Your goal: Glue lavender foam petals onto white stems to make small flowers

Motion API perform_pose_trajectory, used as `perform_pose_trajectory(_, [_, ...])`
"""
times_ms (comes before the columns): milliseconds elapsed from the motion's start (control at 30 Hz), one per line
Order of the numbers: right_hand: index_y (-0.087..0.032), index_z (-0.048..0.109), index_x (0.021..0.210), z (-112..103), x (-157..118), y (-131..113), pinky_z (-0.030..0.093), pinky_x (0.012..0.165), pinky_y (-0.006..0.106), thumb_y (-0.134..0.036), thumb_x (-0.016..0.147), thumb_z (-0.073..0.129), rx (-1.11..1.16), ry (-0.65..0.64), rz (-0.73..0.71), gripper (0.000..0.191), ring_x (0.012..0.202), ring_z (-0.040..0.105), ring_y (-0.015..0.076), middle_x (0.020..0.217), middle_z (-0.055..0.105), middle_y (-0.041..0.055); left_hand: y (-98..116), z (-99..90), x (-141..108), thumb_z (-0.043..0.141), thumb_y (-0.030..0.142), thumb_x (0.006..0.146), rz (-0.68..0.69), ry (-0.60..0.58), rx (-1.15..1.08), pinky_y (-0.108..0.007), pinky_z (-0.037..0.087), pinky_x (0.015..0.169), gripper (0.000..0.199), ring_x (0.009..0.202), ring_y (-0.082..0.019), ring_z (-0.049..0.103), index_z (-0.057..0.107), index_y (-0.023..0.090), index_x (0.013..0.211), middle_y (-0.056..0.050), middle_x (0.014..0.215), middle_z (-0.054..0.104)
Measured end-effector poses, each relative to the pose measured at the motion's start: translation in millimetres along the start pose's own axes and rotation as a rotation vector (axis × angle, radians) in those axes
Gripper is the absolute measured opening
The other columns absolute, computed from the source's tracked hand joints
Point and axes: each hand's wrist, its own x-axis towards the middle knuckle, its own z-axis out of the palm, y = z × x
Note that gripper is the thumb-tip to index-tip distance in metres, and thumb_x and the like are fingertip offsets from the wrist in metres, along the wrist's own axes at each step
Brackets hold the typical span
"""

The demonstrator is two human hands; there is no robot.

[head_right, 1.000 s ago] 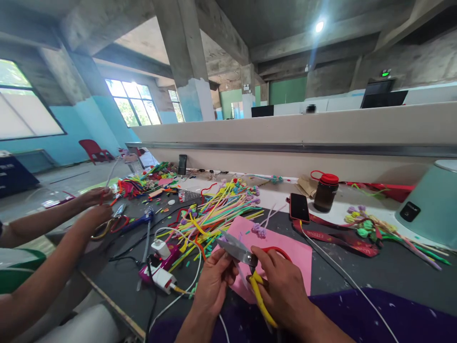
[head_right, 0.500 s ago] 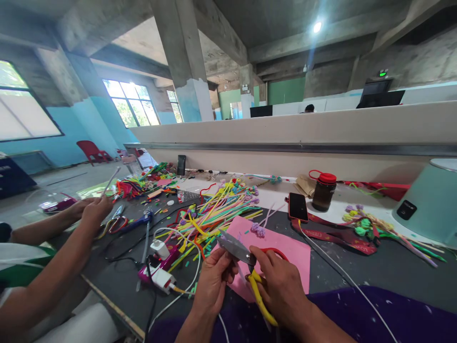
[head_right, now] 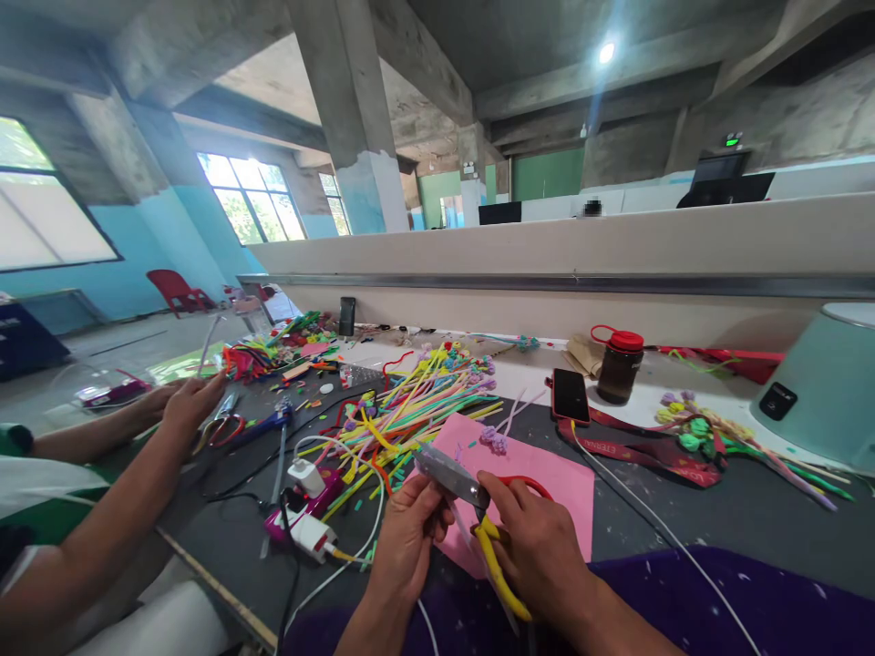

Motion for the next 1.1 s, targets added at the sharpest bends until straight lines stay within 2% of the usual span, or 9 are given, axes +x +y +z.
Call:
perform_pose_trajectory(333, [-0.016, 0.037, 0.128, 4, -1, 4, 0.048, 0.061, 0.031, -0.029, 0.08, 0.051, -0.081, 0.028, -0.049, 0.052, 0.074, 0.062, 0.0211, 0.092, 0.062, 0.0098, 2, 1.5, -2, 0.068, 0.032, 0.068, -0.005, 0.018, 0.004, -0.013, 0.029, 0.036, 0.021, 0.04, -0.005, 0.044, 0.063, 0.011, 0.068, 0.001, 0.048, 0.056])
perform_pose_trajectory(500, [-0.017, 0.038, 0.128, 7, -2, 5, 0.048, 0.058, 0.028, -0.027, 0.082, 0.049, -0.032, 0.053, -0.046, 0.049, 0.073, 0.062, 0.0197, 0.096, 0.063, 0.0113, 3, 2.3, -2, 0.069, 0.032, 0.066, -0.012, 0.038, 0.001, -0.013, 0.03, 0.035, 0.021, 0.039, -0.004, 0.045, 0.064, 0.012, 0.068, 0.002, 0.047, 0.056])
perform_pose_trajectory(567, [-0.018, 0.04, 0.126, 2, -1, 3, 0.047, 0.055, 0.026, -0.028, 0.081, 0.051, 0.076, 0.046, -0.006, 0.047, 0.066, 0.061, 0.0169, 0.088, 0.063, 0.0074, 4, 2.9, -2, 0.069, 0.031, 0.065, -0.016, 0.043, -0.023, -0.013, 0.03, 0.035, 0.02, 0.04, -0.004, 0.047, 0.064, 0.012, 0.07, 0.0, 0.054, 0.06])
perform_pose_trajectory(667, [-0.02, 0.044, 0.12, -8, 3, -1, 0.045, 0.05, 0.021, -0.031, 0.079, 0.055, 0.272, 0.028, 0.131, 0.044, 0.053, 0.055, 0.0124, 0.068, 0.058, -0.0015, 7, 3.2, -3, 0.069, 0.031, 0.066, -0.033, 0.042, -0.075, -0.013, 0.031, 0.035, 0.022, 0.042, -0.004, 0.05, 0.065, 0.011, 0.076, -0.002, 0.063, 0.063])
perform_pose_trajectory(767, [-0.022, 0.045, 0.118, -12, 6, -3, 0.044, 0.05, 0.021, -0.032, 0.077, 0.057, 0.335, 0.026, 0.217, 0.044, 0.052, 0.054, 0.0119, 0.067, 0.057, -0.0036, 9, 2.6, -3, 0.066, 0.032, 0.069, -0.059, 0.021, -0.113, -0.013, 0.031, 0.035, 0.023, 0.041, -0.004, 0.05, 0.065, 0.011, 0.078, -0.002, 0.061, 0.063])
perform_pose_trajectory(900, [-0.021, 0.044, 0.119, -6, 5, -4, 0.042, 0.049, 0.021, -0.03, 0.077, 0.057, 0.291, 0.017, 0.157, 0.045, 0.052, 0.054, 0.0118, 0.07, 0.058, -0.0025, 8, 0.9, -2, 0.067, 0.031, 0.069, -0.077, 0.012, -0.142, -0.013, 0.031, 0.034, 0.021, 0.04, -0.005, 0.051, 0.064, 0.011, 0.076, -0.002, 0.061, 0.064])
perform_pose_trajectory(1100, [-0.019, 0.043, 0.122, -3, 0, -5, 0.042, 0.056, 0.025, -0.025, 0.077, 0.055, 0.091, 0.049, 0.005, 0.047, 0.064, 0.057, 0.0153, 0.081, 0.059, 0.003, 5, -1.1, 0, 0.07, 0.028, 0.064, -0.075, 0.037, -0.202, -0.014, 0.032, 0.032, 0.018, 0.038, -0.006, 0.049, 0.062, 0.013, 0.071, 0.002, 0.052, 0.059])
